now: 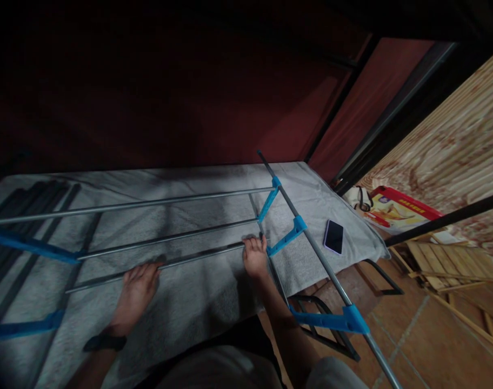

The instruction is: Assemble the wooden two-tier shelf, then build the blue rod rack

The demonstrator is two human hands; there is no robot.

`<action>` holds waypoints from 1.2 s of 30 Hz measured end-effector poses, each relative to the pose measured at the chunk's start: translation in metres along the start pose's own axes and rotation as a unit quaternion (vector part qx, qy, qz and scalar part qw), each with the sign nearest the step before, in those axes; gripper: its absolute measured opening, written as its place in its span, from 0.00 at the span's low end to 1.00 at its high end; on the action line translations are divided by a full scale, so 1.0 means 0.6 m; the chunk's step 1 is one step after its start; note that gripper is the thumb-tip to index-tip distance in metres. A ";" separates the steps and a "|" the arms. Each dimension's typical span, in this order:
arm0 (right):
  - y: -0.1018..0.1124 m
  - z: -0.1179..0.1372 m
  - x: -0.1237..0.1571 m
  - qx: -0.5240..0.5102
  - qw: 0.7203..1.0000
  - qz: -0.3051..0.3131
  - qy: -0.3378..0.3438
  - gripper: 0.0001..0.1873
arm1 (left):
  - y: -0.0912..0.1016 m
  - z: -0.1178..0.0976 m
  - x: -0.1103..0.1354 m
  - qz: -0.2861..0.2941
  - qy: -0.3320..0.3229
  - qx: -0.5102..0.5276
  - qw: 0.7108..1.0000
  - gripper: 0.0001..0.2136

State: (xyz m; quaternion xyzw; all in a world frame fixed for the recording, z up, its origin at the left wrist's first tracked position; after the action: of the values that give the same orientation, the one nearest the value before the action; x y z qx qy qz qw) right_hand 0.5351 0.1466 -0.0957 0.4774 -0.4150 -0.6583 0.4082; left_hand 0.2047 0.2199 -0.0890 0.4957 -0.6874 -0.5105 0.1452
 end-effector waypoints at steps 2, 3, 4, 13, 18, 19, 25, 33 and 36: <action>-0.012 0.006 -0.002 0.005 1.000 0.013 0.013 0.19 | 0.007 0.005 -0.001 -0.001 0.002 -0.005 1.000 0.16; -0.018 0.009 -0.004 0.006 1.000 0.017 0.018 0.18 | 0.010 0.007 -0.001 -0.003 0.002 -0.010 1.000 0.16; -0.022 0.012 -0.005 0.007 1.000 0.018 0.021 0.17 | 0.013 0.010 -0.001 -0.006 0.004 -0.017 1.000 0.15; -0.036 0.008 0.007 -0.052 0.997 -0.037 0.050 0.17 | 0.002 -0.002 0.009 0.003 0.018 -0.005 1.000 0.20; -0.049 -0.019 0.005 -0.097 0.992 -0.069 0.034 0.17 | -0.016 -0.017 0.012 0.032 0.007 -0.044 0.999 0.18; -0.051 -0.021 0.004 -0.109 0.991 -0.070 0.032 0.17 | -0.019 -0.018 0.014 0.036 0.008 -0.056 0.998 0.18; -0.051 -0.026 0.006 -0.139 0.988 -0.064 0.022 0.17 | -0.020 -0.034 0.018 0.037 0.001 -0.104 0.994 0.17; -0.048 -0.021 0.008 -0.090 0.992 -0.062 0.056 0.18 | -0.003 -0.045 -0.006 0.057 0.004 -0.140 0.989 0.14; -0.045 -0.019 0.007 -0.047 0.993 -0.073 0.082 0.22 | 0.004 -0.047 -0.013 0.059 0.010 -0.163 0.985 0.15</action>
State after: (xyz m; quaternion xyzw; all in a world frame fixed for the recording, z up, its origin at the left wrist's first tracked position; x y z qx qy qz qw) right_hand 0.5413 0.1494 -0.1244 0.5387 -0.3129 -0.6637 0.4140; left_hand 0.2270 0.2107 -0.0724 0.4294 -0.6216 -0.6010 0.2606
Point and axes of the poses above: each hand's wrist, its own x-axis away from the middle knuckle, its own y-axis out of the back of the hand, z = x × y, the point moved 9 cm from there along -x, towards the middle knuckle, and after that the axes turned 9 degrees about x, right-handed, at the moved point
